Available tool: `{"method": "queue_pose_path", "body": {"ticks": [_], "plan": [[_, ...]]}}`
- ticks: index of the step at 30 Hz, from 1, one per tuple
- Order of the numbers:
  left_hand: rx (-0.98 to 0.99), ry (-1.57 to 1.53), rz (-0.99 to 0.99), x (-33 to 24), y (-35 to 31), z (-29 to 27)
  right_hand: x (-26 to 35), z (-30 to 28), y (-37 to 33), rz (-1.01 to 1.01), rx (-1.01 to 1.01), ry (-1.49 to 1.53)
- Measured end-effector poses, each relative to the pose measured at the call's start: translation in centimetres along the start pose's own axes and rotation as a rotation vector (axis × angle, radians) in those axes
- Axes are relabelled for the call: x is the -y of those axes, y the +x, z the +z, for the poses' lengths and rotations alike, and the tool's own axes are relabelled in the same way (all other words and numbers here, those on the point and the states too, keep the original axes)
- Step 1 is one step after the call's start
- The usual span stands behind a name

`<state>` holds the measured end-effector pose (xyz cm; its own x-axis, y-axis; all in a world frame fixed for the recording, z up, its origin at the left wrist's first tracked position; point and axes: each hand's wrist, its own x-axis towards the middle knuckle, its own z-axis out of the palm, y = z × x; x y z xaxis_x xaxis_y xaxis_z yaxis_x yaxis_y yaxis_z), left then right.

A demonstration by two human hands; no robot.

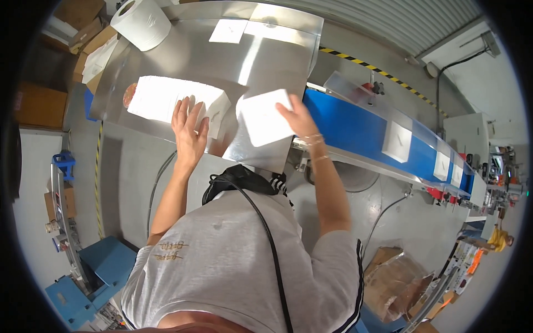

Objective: Placing stacks of paper napkins onto a conveyor belt for packaging.

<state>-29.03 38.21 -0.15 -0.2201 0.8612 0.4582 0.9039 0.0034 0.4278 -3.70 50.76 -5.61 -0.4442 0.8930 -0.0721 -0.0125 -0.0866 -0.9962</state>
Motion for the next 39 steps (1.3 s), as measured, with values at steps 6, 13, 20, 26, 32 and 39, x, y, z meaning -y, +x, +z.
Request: {"method": "queue_pose_path", "body": {"ticks": [6,13,20,26,32,39], "plan": [[-0.040,-0.055,0.020,-0.4,-0.1,0.4,-1.8,-12.7,-3.8,0.262,-0.696,-0.754],[-0.032,-0.105,-0.019,-0.8,0.1,0.3,1.1,-5.2,-1.2,-0.355,-0.360,-1.009],[0.034,-0.067,0.030,-0.9,0.6,-0.1,0.9,6.8,5.2,-0.593,0.269,-0.785],[-0.033,-0.015,-0.011,1.1,0.6,-0.5,-1.4,0.1,0.9,-0.028,-0.009,-0.021],[-0.039,-0.076,-0.039,1.3,0.3,-0.5,-2.9,-13.5,-3.0,0.360,-0.594,-0.616],[-0.041,-0.098,-0.022,1.0,0.5,-0.3,0.9,-4.7,-0.3,-0.456,-0.319,-0.998]]}}
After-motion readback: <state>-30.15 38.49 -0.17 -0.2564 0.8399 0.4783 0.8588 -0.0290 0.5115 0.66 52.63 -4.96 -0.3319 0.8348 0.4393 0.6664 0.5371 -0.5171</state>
